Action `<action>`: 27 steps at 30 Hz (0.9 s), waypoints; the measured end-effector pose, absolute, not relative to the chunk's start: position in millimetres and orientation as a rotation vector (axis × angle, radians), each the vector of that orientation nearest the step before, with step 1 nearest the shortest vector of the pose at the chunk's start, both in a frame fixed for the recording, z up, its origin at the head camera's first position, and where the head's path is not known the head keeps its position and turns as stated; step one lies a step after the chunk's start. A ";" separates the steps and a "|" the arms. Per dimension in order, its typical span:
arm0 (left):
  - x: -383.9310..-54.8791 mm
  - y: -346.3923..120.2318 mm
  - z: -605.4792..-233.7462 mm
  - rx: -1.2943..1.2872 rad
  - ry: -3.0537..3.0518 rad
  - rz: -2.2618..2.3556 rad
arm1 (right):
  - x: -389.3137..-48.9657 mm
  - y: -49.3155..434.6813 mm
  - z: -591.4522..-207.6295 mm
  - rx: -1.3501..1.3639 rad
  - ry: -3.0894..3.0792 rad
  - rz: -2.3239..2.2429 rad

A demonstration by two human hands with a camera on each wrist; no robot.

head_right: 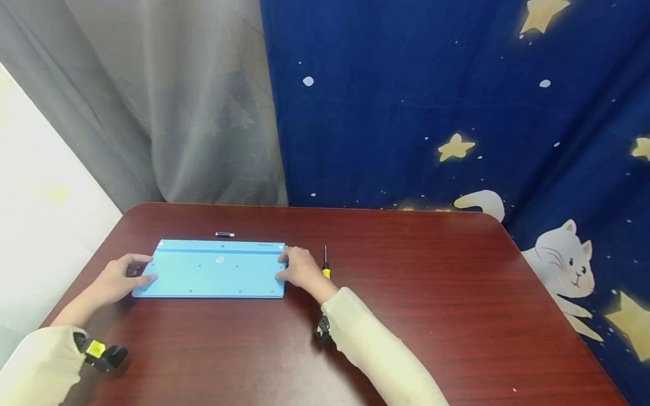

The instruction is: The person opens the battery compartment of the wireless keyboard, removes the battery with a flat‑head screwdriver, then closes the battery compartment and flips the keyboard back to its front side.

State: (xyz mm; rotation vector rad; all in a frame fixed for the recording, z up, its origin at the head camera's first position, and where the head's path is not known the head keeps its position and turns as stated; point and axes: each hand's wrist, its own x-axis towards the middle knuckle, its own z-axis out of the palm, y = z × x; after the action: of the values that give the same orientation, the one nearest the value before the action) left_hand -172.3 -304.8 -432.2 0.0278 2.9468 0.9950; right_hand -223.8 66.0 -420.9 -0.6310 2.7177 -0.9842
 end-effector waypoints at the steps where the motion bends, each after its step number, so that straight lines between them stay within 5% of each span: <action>1: -172.2 -305.3 -432.5 0.034 2.940 1.016 | -222.4 64.9 -421.7 -0.618 2.725 -0.996; 27: -173.2 -305.3 -442.9 -0.222 2.783 1.299 | -212.2 52.0 -431.8 -0.158 2.659 -1.273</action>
State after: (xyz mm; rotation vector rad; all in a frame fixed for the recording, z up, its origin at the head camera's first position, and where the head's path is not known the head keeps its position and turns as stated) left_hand -173.2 -305.3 -442.9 -0.2225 2.7828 1.2992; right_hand -212.2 52.0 -431.8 -0.1577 2.6591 -1.2730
